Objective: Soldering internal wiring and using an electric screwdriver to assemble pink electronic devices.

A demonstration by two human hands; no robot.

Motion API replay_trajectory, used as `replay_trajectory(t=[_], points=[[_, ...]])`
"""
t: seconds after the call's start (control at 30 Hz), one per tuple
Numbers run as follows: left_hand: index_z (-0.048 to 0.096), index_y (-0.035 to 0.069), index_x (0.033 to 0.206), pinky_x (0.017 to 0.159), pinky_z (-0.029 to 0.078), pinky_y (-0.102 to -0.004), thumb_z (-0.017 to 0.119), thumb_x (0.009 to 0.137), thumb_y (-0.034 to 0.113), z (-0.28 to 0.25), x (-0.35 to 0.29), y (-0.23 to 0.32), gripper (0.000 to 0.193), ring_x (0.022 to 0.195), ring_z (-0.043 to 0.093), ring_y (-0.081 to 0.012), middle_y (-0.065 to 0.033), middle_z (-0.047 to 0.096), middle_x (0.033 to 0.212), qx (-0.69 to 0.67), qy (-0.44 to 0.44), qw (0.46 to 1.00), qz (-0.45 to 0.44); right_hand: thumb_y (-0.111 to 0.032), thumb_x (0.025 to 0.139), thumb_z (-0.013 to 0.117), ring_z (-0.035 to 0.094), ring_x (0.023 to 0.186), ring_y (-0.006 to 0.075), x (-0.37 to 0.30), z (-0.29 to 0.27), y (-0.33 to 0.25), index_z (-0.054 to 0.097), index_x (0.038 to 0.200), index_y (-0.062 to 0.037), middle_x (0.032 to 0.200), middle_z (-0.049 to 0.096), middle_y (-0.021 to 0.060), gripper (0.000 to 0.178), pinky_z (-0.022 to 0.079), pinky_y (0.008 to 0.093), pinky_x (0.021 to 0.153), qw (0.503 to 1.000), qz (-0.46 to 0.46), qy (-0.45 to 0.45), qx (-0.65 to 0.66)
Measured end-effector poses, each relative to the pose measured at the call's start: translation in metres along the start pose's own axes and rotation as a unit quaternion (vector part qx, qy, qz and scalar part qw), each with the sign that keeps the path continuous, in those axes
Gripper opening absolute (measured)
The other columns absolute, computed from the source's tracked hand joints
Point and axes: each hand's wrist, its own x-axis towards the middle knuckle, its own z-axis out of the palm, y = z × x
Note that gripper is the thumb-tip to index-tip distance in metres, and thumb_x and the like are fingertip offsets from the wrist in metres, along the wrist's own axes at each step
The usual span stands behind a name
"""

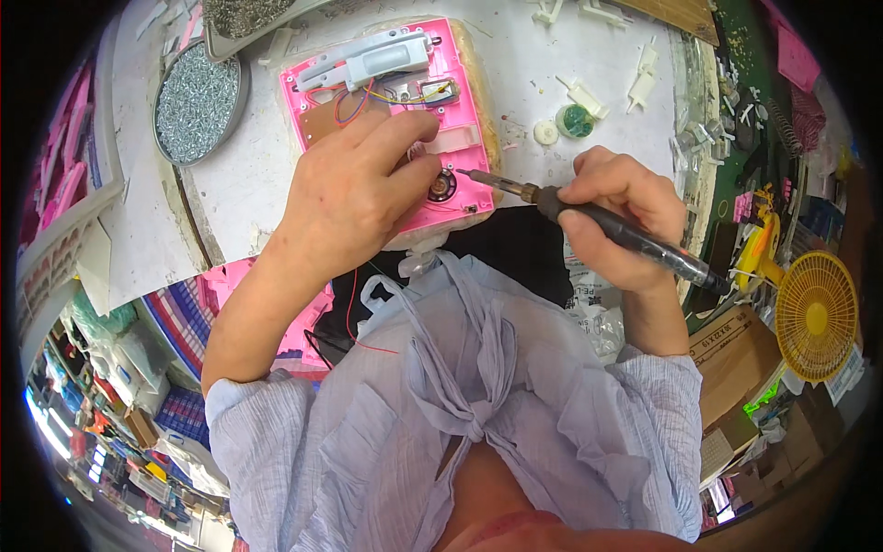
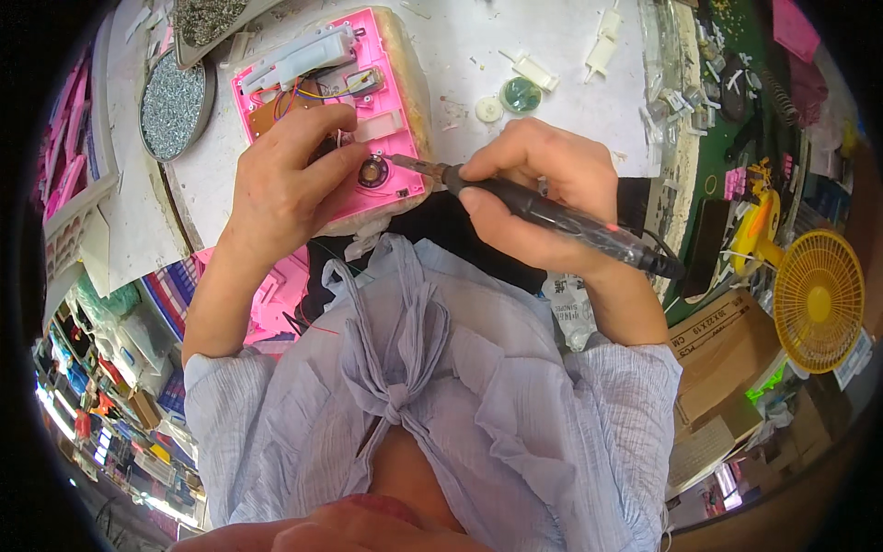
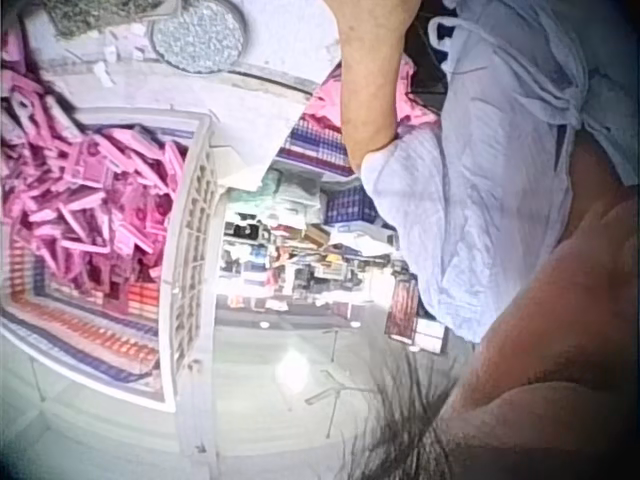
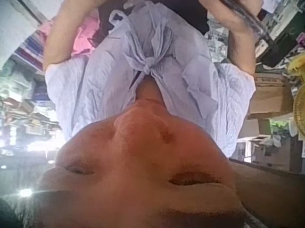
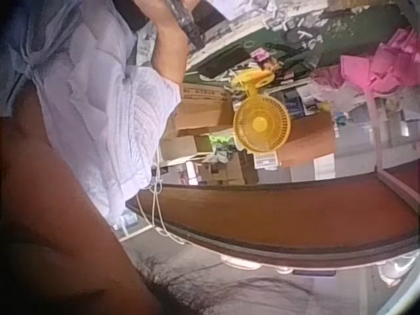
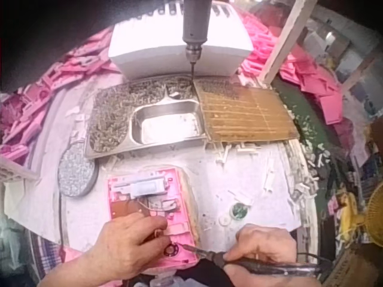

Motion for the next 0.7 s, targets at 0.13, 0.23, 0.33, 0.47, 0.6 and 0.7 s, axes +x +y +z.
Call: replay_trajectory(t=[0.13,0.23,0.33,0.47,0.6,0.7], points=[[0.071,0.007,0.094,0.069,0.057,-0.0374,0.08,0.07,0.008,0.001,-0.001,0.001,0.026,0.089,0.068,-0.0265,-0.0093,0.067,0.11,-0.002,0.0,1.0,-0.003,0.003,0.08,0.077,0.048,0.052,0.0028,0.007,0.006,0.003,0.069,0.093,0.0012,0.067,0.059,0.0003,0.016,0.033,0.0216,0.049,1.0,-0.005,-0.015,-0.018],[0.07,0.006,0.094,0.068,0.057,-0.0372,0.08,0.07,0.008,0.0,0.0,0.001,0.026,0.087,0.068,-0.026,-0.0092,0.067,0.11,-0.004,-0.003,1.0,-0.004,0.003,0.079,0.078,0.047,0.051,0.0032,0.008,0.007,0.003,0.069,0.092,0.0009,0.066,0.058,-0.0001,0.016,0.032,0.0221,0.049,1.0,0.004,-0.017,-0.009],[0.07,0.006,0.094,0.067,0.056,-0.0367,0.08,0.07,0.009,0.0,0.0,0.001,0.026,0.087,0.067,-0.0258,-0.0092,0.066,0.11,-0.002,-0.006,1.0,-0.002,0.003,0.077,0.078,0.046,0.05,0.0037,0.01,0.008,0.005,0.069,0.092,0.0005,0.063,0.056,-0.0008,0.017,0.032,0.0225,0.049,0.999,-0.007,-0.018,-0.028],[0.07,0.007,0.093,0.068,0.057,-0.0369,0.079,0.07,0.01,0.0,0.0,0.003,0.025,0.088,0.067,-0.0259,-0.009,0.066,0.111,0.001,-0.002,1.0,-0.007,0.002,0.076,0.079,0.045,0.05,0.0042,0.012,0.007,0.005,0.07,0.092,-0.0004,0.06,0.053,-0.0021,0.018,0.031,0.0233,0.049,0.999,-0.004,-0.025,-0.038],[0.071,0.007,0.093,0.069,0.056,-0.0384,0.079,0.069,0.01,0.001,0.001,0.004,0.026,0.088,0.066,-0.0263,-0.0087,0.065,0.112,0.005,0.004,1.0,-0.01,0.001,0.076,0.079,0.043,0.049,0.0045,0.015,0.007,0.002,0.07,0.092,-0.0009,0.058,0.051,-0.0028,0.018,0.031,0.0239,0.05,0.998,-0.003,-0.03,-0.051],[0.071,0.006,0.093,0.071,0.054,-0.0395,0.079,0.068,0.009,0.0,0.001,0.006,0.027,0.088,0.065,-0.0268,-0.0085,0.065,0.112,0.021,-0.003,1.0,-0.005,0.0,0.076,0.079,0.042,0.048,0.0044,0.016,0.007,0.001,0.07,0.091,-0.001,0.058,0.05,-0.0032,0.017,0.031,0.024,0.05,0.997,-0.02,-0.029,-0.063]])
